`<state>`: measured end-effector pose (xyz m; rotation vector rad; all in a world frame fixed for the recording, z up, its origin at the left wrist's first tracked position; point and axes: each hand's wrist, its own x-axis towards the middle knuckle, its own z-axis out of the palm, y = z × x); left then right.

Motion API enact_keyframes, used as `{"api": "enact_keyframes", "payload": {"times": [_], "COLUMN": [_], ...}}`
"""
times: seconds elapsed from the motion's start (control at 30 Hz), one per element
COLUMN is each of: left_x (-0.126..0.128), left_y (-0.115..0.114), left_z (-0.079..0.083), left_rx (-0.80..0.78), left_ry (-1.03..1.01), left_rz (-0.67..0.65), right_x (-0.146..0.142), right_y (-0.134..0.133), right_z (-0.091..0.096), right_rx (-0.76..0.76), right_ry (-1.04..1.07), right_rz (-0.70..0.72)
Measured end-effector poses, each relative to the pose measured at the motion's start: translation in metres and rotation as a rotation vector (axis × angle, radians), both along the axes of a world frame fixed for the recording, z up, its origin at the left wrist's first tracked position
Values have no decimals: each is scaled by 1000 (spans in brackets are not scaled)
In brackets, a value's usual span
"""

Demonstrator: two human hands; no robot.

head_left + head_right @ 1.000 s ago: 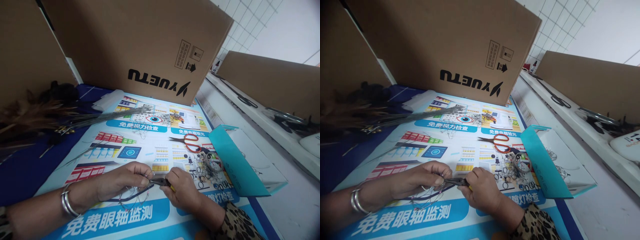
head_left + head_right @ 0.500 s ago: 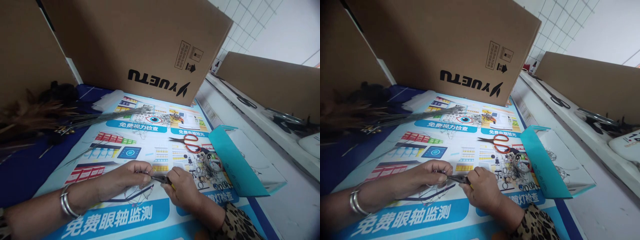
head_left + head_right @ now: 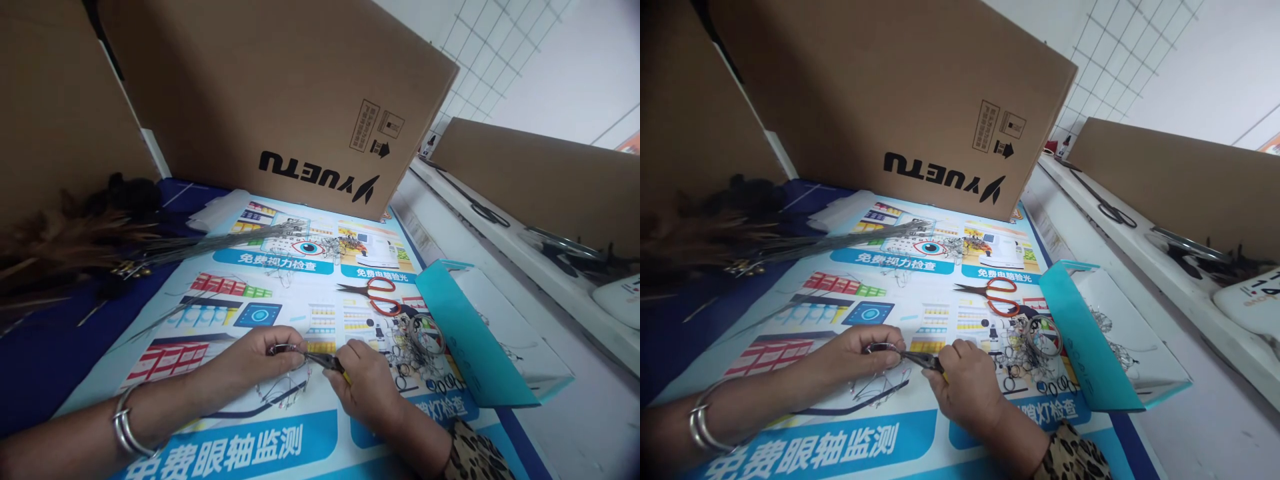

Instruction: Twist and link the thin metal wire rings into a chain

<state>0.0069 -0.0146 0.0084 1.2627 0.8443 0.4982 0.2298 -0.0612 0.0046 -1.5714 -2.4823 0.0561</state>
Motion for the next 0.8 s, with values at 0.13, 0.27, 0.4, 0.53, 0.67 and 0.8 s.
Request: {"api": "enact_keyframes", "payload": {"times": [0.13, 0.27, 0.4, 0.53, 0.67, 0.8], "left_x": [-1, -1, -2, -4, -6, -7], "left_y": [1, 1, 1, 1, 3, 4], "left_z": [0, 2, 4, 3, 1, 0], "left_rx": [34, -15, -27, -55, -71, -58], "left_ry": [10, 2, -17, -53, -78, -86], "left_rz": [-13, -33, -61, -79, -112, -146], "right_x": [0, 0, 1, 2, 2, 2], "right_y": [0, -1, 0, 1, 2, 2], "right_z": [1, 0, 0, 1, 1, 2], "right_rx": [-11, -8, -12, -25, -38, -42], "right_ry": [-19, -13, 1, 17, 31, 26], "right_rz": [1, 5, 22, 50, 75, 81]}}
